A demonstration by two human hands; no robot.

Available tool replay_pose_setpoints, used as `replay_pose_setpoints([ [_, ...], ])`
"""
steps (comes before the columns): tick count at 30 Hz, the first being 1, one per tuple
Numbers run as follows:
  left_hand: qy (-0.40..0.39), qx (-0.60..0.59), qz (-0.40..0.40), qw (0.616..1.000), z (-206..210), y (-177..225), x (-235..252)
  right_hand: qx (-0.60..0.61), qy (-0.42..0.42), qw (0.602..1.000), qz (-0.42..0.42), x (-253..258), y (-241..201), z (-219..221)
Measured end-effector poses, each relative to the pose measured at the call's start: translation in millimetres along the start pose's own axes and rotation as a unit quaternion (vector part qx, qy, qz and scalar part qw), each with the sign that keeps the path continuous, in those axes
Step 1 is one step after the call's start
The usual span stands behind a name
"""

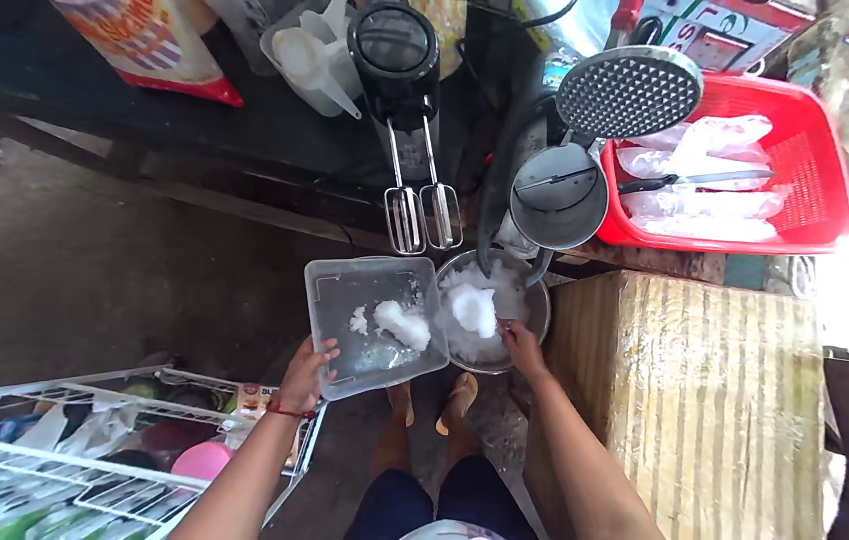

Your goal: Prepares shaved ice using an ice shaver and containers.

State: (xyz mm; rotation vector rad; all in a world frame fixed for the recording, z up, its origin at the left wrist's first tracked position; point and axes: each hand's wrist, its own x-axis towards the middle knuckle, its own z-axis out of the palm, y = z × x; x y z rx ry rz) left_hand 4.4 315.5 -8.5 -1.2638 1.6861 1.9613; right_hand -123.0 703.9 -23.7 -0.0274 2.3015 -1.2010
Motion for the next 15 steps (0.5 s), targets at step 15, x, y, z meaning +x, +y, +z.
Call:
replay_pose_setpoints([
  [15,-0.038,-0.031,-0.003,0.999,-0.6,-18.5,-21.9,-0.309,-0.099,0.938,-0.125,-59.2,-144.2,60.7],
])
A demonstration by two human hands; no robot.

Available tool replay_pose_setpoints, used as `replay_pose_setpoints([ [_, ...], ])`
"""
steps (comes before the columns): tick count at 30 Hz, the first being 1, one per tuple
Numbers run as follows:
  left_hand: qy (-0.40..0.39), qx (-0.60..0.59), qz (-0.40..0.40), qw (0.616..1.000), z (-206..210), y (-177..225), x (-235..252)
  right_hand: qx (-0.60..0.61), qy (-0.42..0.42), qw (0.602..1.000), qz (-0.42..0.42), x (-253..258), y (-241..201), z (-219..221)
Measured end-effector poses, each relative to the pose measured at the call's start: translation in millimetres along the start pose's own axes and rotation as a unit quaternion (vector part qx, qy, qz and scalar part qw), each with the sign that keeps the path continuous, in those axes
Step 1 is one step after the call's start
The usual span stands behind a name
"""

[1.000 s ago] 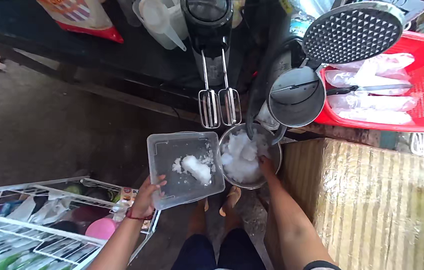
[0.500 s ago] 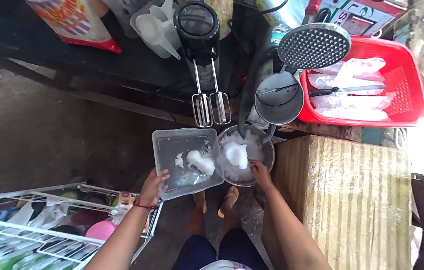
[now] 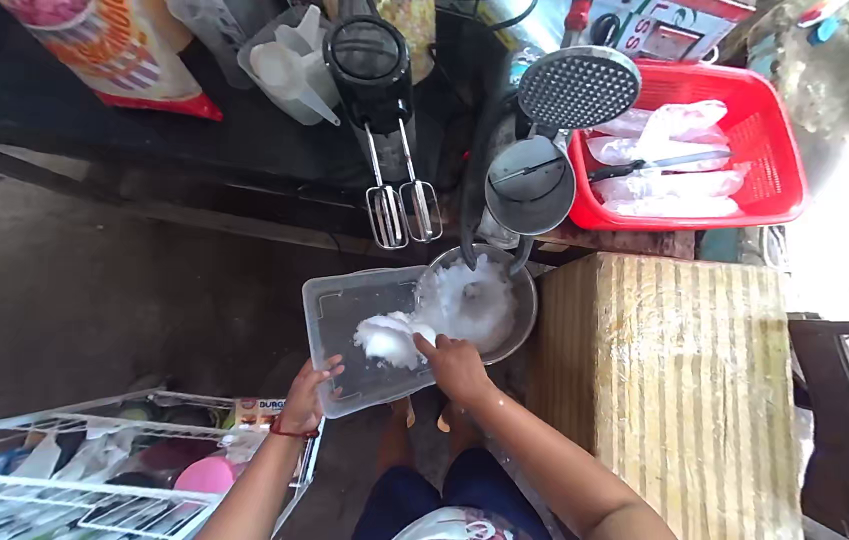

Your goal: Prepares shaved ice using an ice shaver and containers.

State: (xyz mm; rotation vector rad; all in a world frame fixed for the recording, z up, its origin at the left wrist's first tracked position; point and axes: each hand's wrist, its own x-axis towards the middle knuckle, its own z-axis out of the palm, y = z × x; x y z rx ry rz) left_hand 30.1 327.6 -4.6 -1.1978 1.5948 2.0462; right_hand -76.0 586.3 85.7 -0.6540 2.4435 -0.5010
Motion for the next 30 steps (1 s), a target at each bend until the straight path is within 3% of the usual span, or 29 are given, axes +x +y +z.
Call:
replay_pose_setpoints([
  [2,0.002,-0.008,0.005,1.0,-6.3,-2.6,-0.9,-0.024,0.062,0.998,0.015,-0.5,9.6,-0.1],
  [4,0.006,-0.014,0.008,1.0,-15.8,-6.3,-0.1,-0.023,0.11,0.989,0.093,1.6,42.2,-3.2],
  [8,0.028,0.005,-0.002,1.0,-26.6,-15.6,2.9,-0.004,0.045,0.949,0.311,13.4,140.6,-2.8],
  [11,0.044,0.019,-0.005,0.999,-28.9,-28.0,11.4,-0.036,0.022,0.926,0.374,25.4,182.4,8.7],
  [15,0.058,0.02,-0.021,0.998,-20.0,-35.3,15.0,0.055,0.002,0.917,0.395,55.6,198.2,37.5],
  [17,0.063,0.014,-0.025,0.998,-17.0,-35.3,15.8,0.149,0.009,0.915,0.374,72.1,206.2,41.9],
  [22,0.051,-0.012,-0.03,0.998,-21.6,-40.1,19.7,0.223,-0.015,0.924,0.31,86.0,219.4,60.5],
  [30,0.028,-0.01,-0.009,1.0,-20.7,-22.9,17.6,0.471,0.065,0.83,0.291,38.6,200.6,73.7],
])
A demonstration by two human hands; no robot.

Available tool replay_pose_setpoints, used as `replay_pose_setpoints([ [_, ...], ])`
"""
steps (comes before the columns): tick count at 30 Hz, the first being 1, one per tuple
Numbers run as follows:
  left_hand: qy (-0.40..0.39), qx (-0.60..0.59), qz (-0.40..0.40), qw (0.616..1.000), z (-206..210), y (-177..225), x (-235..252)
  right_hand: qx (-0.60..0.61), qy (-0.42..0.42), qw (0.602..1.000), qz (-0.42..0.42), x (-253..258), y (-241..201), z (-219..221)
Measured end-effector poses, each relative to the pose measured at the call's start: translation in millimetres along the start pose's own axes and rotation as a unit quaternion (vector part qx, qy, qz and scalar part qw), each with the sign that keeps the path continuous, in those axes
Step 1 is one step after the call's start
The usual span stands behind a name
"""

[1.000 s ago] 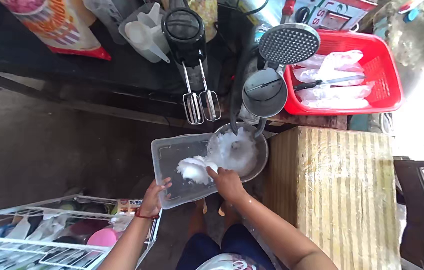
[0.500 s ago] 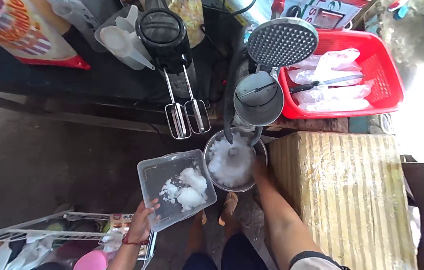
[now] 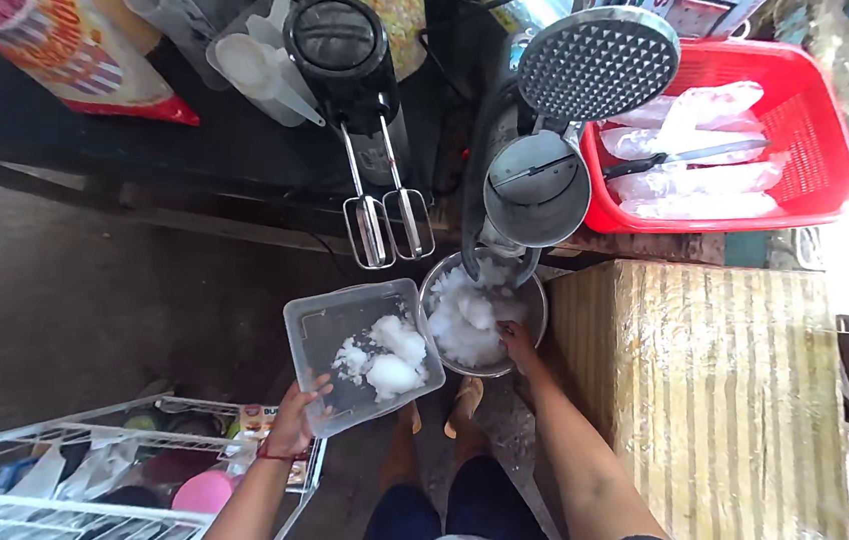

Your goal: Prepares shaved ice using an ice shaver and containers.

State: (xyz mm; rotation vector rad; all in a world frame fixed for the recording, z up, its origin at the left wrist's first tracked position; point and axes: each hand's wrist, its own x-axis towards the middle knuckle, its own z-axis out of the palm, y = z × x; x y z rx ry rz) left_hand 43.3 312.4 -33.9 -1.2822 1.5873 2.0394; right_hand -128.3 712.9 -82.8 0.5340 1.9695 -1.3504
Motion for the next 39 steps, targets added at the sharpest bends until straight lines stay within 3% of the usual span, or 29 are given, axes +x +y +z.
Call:
replay_pose_setpoints([
  [5,-0.005,-0.007,0.006,1.0,18.3,23.0,-13.6,0.048,-0.034,0.995,-0.079,-58.3,-30.9,5.8],
  [8,-0.026,-0.011,0.007,1.0,29.5,30.2,-20.3,-0.041,-0.075,0.985,-0.15,-99.5,-68.8,20.2],
  [10,-0.041,-0.011,0.005,0.999,35.5,33.9,-24.8,-0.204,-0.069,0.956,-0.199,-122.5,-92.3,40.7],
  [13,-0.059,-0.015,0.01,0.998,42.8,38.8,-32.1,-0.406,-0.041,0.882,-0.234,-141.0,-108.0,73.8],
  [17,-0.064,-0.01,0.02,0.998,40.2,40.4,-37.4,-0.412,0.027,0.836,-0.36,-156.7,-99.2,96.0],
  [20,-0.057,-0.016,0.035,0.998,39.4,37.1,-38.8,-0.41,-0.032,0.809,-0.421,-172.2,-90.2,113.4],
  [23,-0.049,-0.014,0.048,0.998,44.7,41.3,-46.0,-0.467,-0.133,0.77,-0.414,-170.0,-82.3,119.0],
  [25,-0.036,-0.012,0.039,0.999,46.2,45.6,-48.8,-0.486,-0.15,0.767,-0.392,-164.7,-78.2,113.5],
  [30,-0.024,-0.005,0.088,0.996,61.4,50.4,-50.3,-0.495,-0.114,0.768,-0.39,-160.6,-73.4,96.9],
  [33,0.007,0.061,0.132,0.989,83.6,55.3,-56.1,-0.487,-0.093,0.767,-0.407,-164.5,-73.1,96.3],
  [39,0.042,0.238,0.197,0.95,123.5,67.6,-67.8,-0.486,-0.069,0.816,-0.305,-139.5,-62.1,67.6],
])
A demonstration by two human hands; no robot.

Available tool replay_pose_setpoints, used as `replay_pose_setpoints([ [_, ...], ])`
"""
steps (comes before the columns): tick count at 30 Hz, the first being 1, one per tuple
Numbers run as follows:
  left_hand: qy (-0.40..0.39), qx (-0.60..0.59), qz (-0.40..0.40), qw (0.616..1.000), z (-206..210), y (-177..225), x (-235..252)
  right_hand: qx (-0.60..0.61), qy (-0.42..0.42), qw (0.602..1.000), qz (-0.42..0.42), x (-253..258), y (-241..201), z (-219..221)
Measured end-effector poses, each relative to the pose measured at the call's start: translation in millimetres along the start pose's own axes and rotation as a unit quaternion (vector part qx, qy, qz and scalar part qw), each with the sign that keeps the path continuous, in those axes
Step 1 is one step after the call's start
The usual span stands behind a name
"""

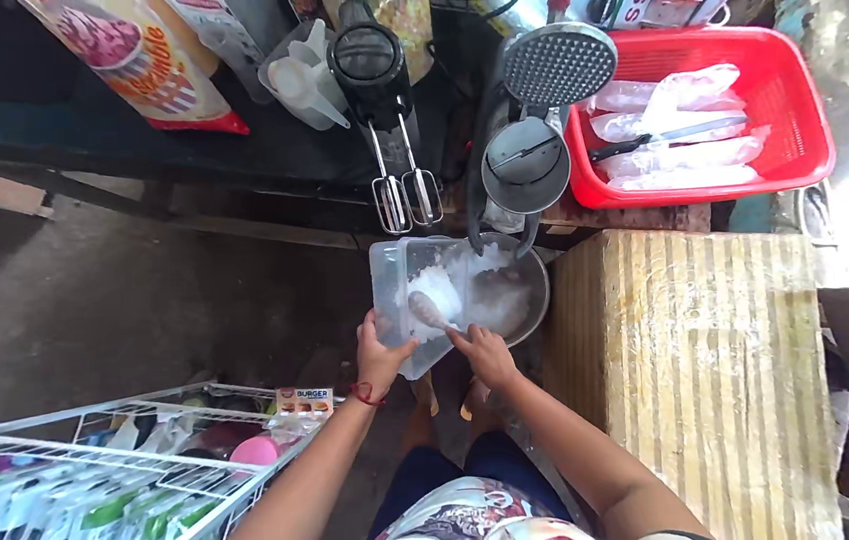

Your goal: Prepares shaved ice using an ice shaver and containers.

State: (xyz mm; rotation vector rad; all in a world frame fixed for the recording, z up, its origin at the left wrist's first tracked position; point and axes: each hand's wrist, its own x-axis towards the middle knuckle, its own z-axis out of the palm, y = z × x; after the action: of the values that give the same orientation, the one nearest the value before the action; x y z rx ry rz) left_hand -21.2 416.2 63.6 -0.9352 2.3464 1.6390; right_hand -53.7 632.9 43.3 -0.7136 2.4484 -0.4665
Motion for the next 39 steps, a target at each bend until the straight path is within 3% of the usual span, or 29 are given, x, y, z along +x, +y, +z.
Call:
replay_pose_setpoints([
  [3,0.012,0.057,0.016,0.998,21.0,25.8,-9.0,0.0,0.003,1.0,0.031,-0.2,18.9,0.4],
  [8,0.033,0.093,-0.033,0.995,55.7,52.6,-12.8,-0.004,-0.001,0.998,0.057,-7.8,37.4,-3.5],
  [14,0.058,0.191,-0.037,0.979,66.4,66.3,-27.6,0.067,0.025,0.98,0.187,-29.3,47.2,-13.3],
  [16,0.068,0.199,-0.026,0.977,69.6,77.9,-30.5,0.094,0.052,0.98,0.168,-36.5,36.2,-25.0],
  [19,0.09,0.174,-0.004,0.981,74.0,92.8,-31.0,0.106,0.128,0.984,0.058,-41.3,13.8,-25.1],
  [21,0.103,0.152,-0.005,0.983,73.3,99.7,-29.8,0.112,0.087,0.99,-0.02,-35.5,9.6,-17.5],
  [23,0.105,0.147,-0.017,0.983,68.8,105.0,-28.6,0.093,-0.002,0.995,-0.042,-22.5,18.6,-12.9],
  [25,0.105,0.142,-0.02,0.984,67.0,102.9,-30.7,0.071,-0.072,0.994,-0.028,-9.6,36.7,-11.3],
  [27,0.101,0.149,-0.02,0.983,66.3,96.7,-36.6,0.058,-0.09,0.994,-0.001,-1.5,52.3,-10.9],
  [33,0.085,0.243,-0.011,0.966,55.2,84.2,-46.3,0.103,-0.022,0.982,0.155,-25.7,56.2,-44.4],
  [36,0.097,0.182,-0.02,0.978,46.7,72.2,-32.2,0.091,-0.01,0.979,0.18,-24.1,52.7,-45.5],
  [39,0.104,0.091,-0.043,0.989,37.5,58.0,-25.3,0.091,0.006,0.986,0.139,-19.3,32.8,-45.9],
])
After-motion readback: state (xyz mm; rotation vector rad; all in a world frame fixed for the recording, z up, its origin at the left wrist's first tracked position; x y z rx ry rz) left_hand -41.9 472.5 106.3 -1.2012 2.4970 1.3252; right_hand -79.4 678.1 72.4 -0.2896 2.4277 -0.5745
